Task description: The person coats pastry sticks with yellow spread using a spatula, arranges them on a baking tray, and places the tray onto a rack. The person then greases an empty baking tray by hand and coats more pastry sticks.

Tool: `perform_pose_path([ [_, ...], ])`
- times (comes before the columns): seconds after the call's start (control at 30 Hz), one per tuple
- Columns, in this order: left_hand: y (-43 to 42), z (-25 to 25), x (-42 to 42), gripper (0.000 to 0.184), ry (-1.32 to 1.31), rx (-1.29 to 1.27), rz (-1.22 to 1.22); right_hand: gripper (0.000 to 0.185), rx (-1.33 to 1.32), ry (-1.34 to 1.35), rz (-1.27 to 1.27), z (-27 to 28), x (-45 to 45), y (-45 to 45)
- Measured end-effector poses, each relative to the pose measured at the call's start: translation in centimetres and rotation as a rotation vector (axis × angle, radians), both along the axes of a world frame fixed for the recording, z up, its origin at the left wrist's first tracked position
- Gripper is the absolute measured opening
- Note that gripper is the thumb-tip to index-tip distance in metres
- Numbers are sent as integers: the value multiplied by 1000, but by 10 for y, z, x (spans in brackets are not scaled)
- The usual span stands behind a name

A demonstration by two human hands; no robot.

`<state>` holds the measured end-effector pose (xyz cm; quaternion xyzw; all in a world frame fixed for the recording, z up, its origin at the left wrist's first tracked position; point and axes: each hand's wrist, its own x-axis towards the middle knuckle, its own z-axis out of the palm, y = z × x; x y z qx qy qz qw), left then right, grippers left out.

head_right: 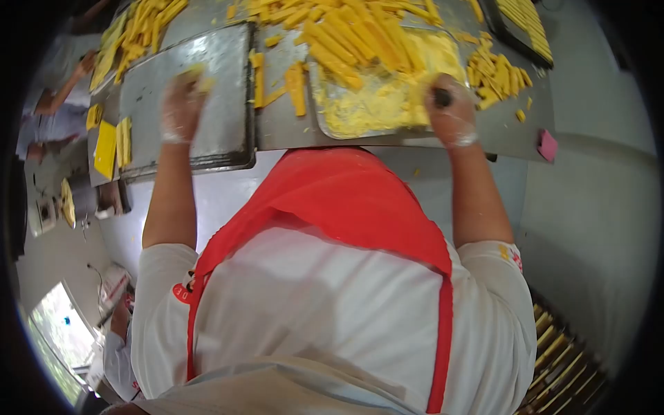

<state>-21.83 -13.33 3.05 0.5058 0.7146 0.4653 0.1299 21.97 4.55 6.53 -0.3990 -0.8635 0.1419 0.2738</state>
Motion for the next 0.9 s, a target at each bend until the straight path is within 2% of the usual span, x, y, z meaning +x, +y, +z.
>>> perform_pose_path([
  [0.03, 24, -17, 25, 23, 161, 128, -187, 13, 0, 51, 95, 8, -12, -9],
  [0.1, 68, 20, 91, 26, 632, -8, -411, 12, -235, 221, 206, -8, -24, -20],
  [0.13, 87, 17, 106, 26, 637, 1, -430, 12, -330, 230, 274, -6, -31, -28],
  [0.2, 132, 6, 128, 22, 970, -262, -561, 10, -403, 207, 271, -9, -27, -27],
  [0.23, 140, 4, 133, 22, 972, -251, -578, 9, -443, 218, 238, -13, -19, -17],
  [0.3, 152, 11, 135, 23, 1098, -377, -616, 10, -153, 127, 131, -14, 11, 18],
  [0.37, 147, 23, 140, 24, 1136, -310, -680, 12, -167, 112, 13, 3, 41, 30],
  [0.47, 150, 34, 153, 28, 1039, -660, -647, 14, -90, 122, 184, 20, 72, 43],
  [0.5, 147, 36, 159, 28, 1045, -663, -653, 14, -94, 127, 179, 18, 81, 51],
  [0.57, 135, 45, 173, 30, 842, -475, -604, 16, 91, -72, 220, 9, 96, 75],
  [0.6, 139, 54, 187, 38, 671, -603, -670, 18, 60, -106, 266, 5, 101, 83],
  [0.63, 138, 51, 201, 38, 675, -612, -664, 18, 56, -98, 273, -3, 104, 84],
  [0.7, 126, 27, 227, 39, 534, -446, -536, 16, -136, 60, 310, -15, 99, 77],
  [0.73, 125, 4, 238, 39, 443, -351, -453, 14, -254, 13, 300, -11, 96, 74],
  [0.77, 125, -12, 245, 39, 451, -357, -449, 14, -256, 22, 305, -11, 96, 73],
  [0.83, 125, -33, 255, 41, 281, -331, -202, 14, -807, 556, 184, -13, 94, 73],
  [0.87, 123, -20, 260, 41, 191, -360, -181, 14, -839, 701, 209, 4, 87, 63],
  [0.9, 119, -19, 263, 41, 195, -368, -171, 14, -848, 703, 218, 4, 80, 59],
])
